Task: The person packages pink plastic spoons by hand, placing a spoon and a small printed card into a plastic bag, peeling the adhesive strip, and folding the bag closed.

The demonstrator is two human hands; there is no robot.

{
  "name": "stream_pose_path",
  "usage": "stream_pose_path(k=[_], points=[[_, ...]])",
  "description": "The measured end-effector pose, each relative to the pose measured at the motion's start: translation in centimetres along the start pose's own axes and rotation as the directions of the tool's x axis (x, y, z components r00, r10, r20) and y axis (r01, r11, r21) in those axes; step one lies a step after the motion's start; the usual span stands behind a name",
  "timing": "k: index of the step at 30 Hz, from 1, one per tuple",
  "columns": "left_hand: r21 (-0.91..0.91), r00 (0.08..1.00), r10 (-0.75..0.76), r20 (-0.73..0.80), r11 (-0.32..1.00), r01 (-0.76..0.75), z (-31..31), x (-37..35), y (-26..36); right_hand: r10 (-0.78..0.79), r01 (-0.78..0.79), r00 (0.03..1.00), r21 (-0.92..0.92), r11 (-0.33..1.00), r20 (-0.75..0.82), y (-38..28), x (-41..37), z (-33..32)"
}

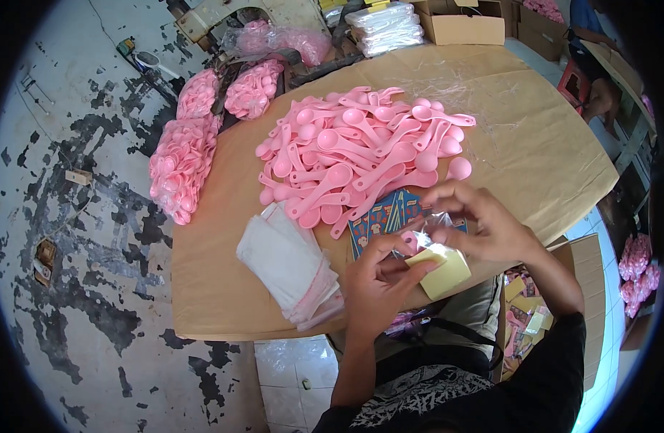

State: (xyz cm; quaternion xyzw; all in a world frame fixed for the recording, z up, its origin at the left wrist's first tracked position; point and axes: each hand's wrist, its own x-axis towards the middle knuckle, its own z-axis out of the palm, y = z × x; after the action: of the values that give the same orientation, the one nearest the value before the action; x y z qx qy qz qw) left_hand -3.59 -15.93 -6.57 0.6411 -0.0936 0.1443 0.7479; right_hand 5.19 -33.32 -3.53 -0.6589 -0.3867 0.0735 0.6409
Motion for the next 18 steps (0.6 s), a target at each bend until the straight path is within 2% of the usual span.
stream_pose_path(k=[2,3,4,6,7,8,9,10,12,14,16,18], points=[[0.143,0.983,0.154,-0.098,0.98,-0.139,1.3,-0.1,0.5,0.053,-0.048,0.996,-0.073,0.996,0.069,-0.3,-1.1,-0.2],[0.217,0.962,0.235,-0.139,0.955,-0.202,1.8,-0.1,1.0,0.066,-0.066,0.998,-0.105,0.992,-0.006,-0.6,-1.8,-0.5],[0.348,0.933,0.354,-0.065,0.884,-0.311,2.0,-0.7,1.5,0.057,-0.063,0.997,-0.127,0.99,-0.053,-1.1,-2.6,-1.0],[0.556,0.835,0.537,0.122,0.659,-0.506,2.2,-3.2,2.2,0.04,-0.064,0.989,-0.17,0.983,-0.146,-2.3,-4.2,-2.3],[0.307,0.862,0.464,0.201,0.806,-0.506,2.8,-4.9,2.0,0.063,-0.094,0.982,-0.17,0.981,-0.177,-3.0,-5.0,-2.8],[0.036,0.866,0.402,0.298,0.902,-0.431,4.0,-6.4,1.7,0.094,-0.132,0.972,-0.17,0.977,-0.214,-3.5,-5.8,-3.1],[-0.159,0.816,0.28,0.506,0.96,-0.231,5.6,-7.6,2.1,0.078,-0.125,0.963,-0.175,0.977,-0.256,-4.0,-6.5,-3.3],[-0.3,0.687,0.203,0.698,0.954,0.023,6.9,-8.5,2.5,0.06,-0.131,0.959,-0.244,0.961,-0.279,-4.3,-7.0,-3.3],[-0.256,0.472,0.112,0.874,0.933,0.253,8.0,-9.6,2.4,0.025,-0.151,0.949,-0.386,0.91,-0.314,-5.0,-7.8,-3.6],[-0.155,0.201,0.074,0.977,0.893,0.422,9.0,-10.2,2.5,-0.005,-0.175,0.952,-0.557,0.812,-0.307,-5.4,-7.7,-4.0],[0.008,-0.088,0.044,0.995,0.854,0.52,9.6,-10.6,2.5,-0.006,-0.184,0.942,-0.533,0.826,-0.335,-4.5,-7.7,-4.6],[-0.116,0.047,0.11,0.993,0.799,0.59,10.6,-13.7,1.4,0.044,-0.251,0.922,-0.506,0.825,-0.386,-3.3,-7.2,-5.6]])
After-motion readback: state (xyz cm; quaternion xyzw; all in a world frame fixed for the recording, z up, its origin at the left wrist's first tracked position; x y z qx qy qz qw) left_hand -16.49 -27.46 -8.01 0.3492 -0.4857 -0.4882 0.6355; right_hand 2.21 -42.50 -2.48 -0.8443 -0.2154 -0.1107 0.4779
